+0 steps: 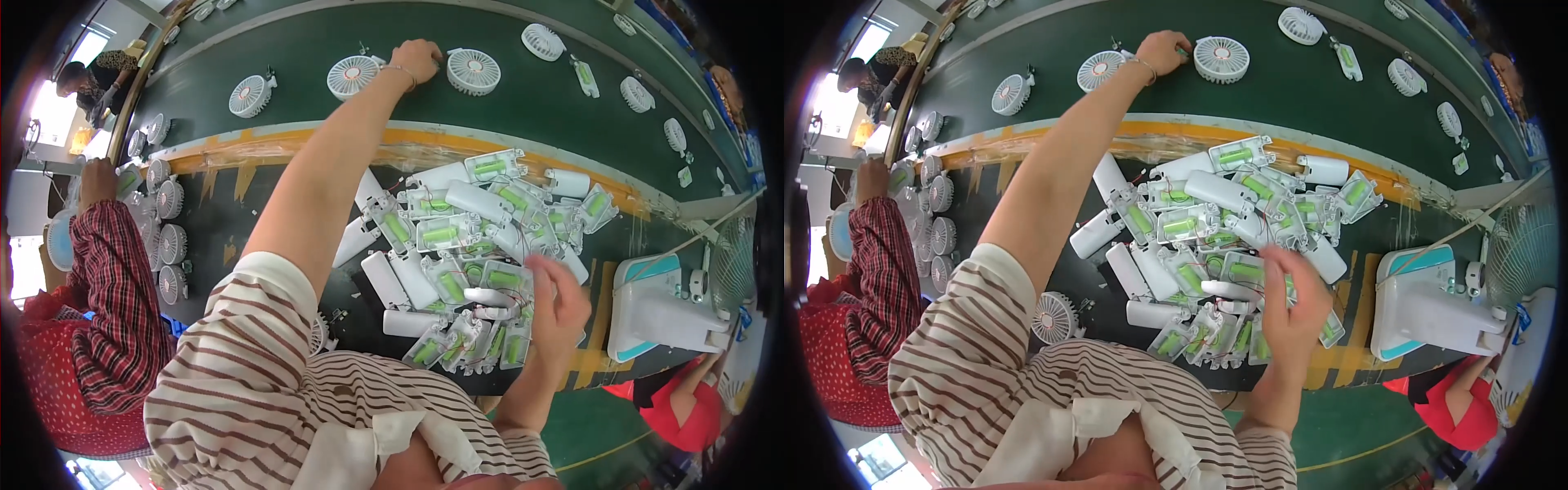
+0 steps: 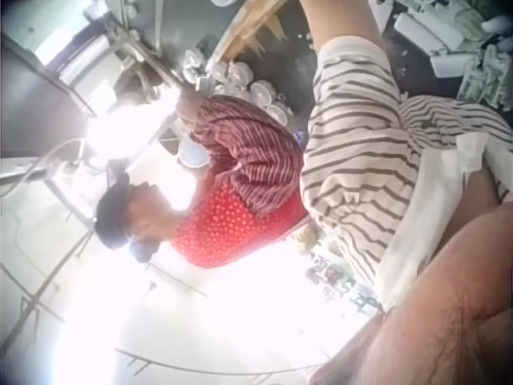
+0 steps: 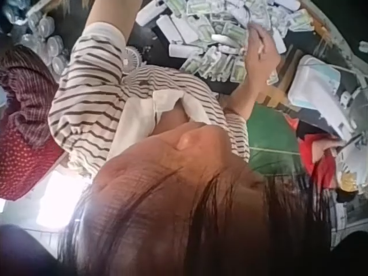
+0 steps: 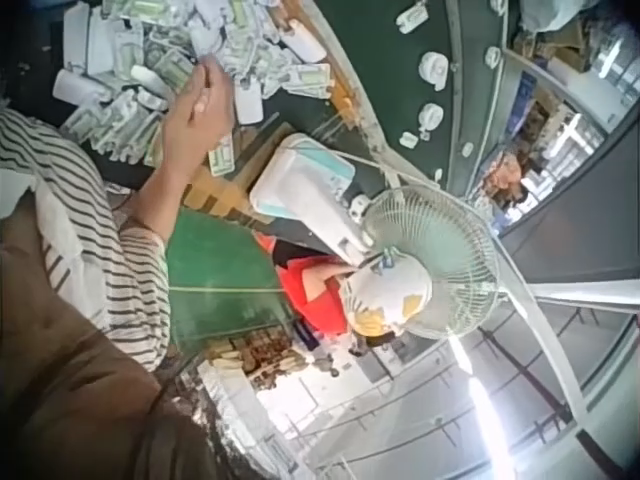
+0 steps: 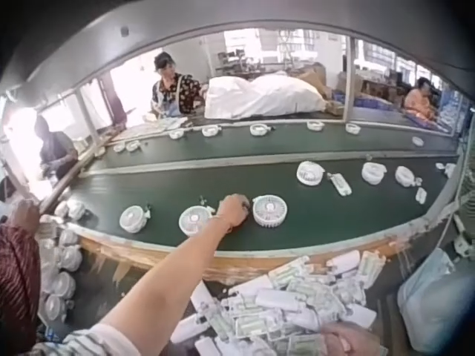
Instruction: The person assembles portable fans by connecting and testing circuit boards and LED lights with battery components by hand, fitting the parts together, and placing the fan assemblies onto the conveyor belt.
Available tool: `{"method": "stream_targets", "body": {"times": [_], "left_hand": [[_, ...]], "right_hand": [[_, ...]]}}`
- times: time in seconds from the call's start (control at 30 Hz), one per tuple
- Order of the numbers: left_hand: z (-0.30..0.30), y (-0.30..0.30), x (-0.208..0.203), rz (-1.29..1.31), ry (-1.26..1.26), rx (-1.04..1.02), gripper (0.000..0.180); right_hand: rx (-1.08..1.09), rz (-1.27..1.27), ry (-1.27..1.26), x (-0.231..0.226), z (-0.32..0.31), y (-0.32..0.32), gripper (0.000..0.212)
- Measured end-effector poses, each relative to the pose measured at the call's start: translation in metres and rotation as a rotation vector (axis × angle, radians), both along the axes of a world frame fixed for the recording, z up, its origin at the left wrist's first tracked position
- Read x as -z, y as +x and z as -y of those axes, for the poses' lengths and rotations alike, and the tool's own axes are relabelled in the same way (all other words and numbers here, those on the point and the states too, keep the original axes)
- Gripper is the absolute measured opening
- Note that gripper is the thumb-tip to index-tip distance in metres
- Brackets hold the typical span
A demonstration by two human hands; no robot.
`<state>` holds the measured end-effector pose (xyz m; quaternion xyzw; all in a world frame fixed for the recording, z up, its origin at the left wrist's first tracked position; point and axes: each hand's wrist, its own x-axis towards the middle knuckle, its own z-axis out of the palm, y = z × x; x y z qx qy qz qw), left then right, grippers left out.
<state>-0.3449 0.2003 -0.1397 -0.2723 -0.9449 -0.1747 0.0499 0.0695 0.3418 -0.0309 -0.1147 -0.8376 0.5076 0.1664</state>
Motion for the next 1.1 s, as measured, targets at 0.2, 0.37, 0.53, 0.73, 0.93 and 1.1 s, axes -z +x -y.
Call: {"method": "stream_targets", "body": {"times": [0.2, 0.37, 0.53, 0.73, 0.93, 1.1], "left_hand": [[0.034, 0.114, -0.076, 0.659, 0.861, -0.077, 0.033], [0.129, 0.235, -0.135, 0.972, 1.229, -0.112, 0.032], [0.191, 0.320, -0.142, 1.036, 1.248, 0.032, 0.038], [0.196, 0.365, -0.156, 0.990, 1.008, -0.176, 0.025], [0.190, 0.371, -0.145, 0.557, 0.917, 0.093, 0.023], [0.179, 0.375, -0.144, 1.094, 1.149, -0.025, 0.018]], "right_hand": [[-0.399, -0.065, 0.357, 0.004, 0.017, -0.070, 0.022], [-0.627, -0.015, 0.596, 0.029, 0.050, -0.127, 0.014], [-0.500, 0.394, 0.888, 0.049, 0.077, -0.150, 0.029], [-0.457, 0.353, 0.635, 0.058, 0.064, -0.145, 0.021], [-0.341, 0.161, 0.396, 0.032, 0.067, -0.112, 0.014], [-0.456, 0.001, -0.560, -0.026, 0.073, -0.049, 0.005]]}}
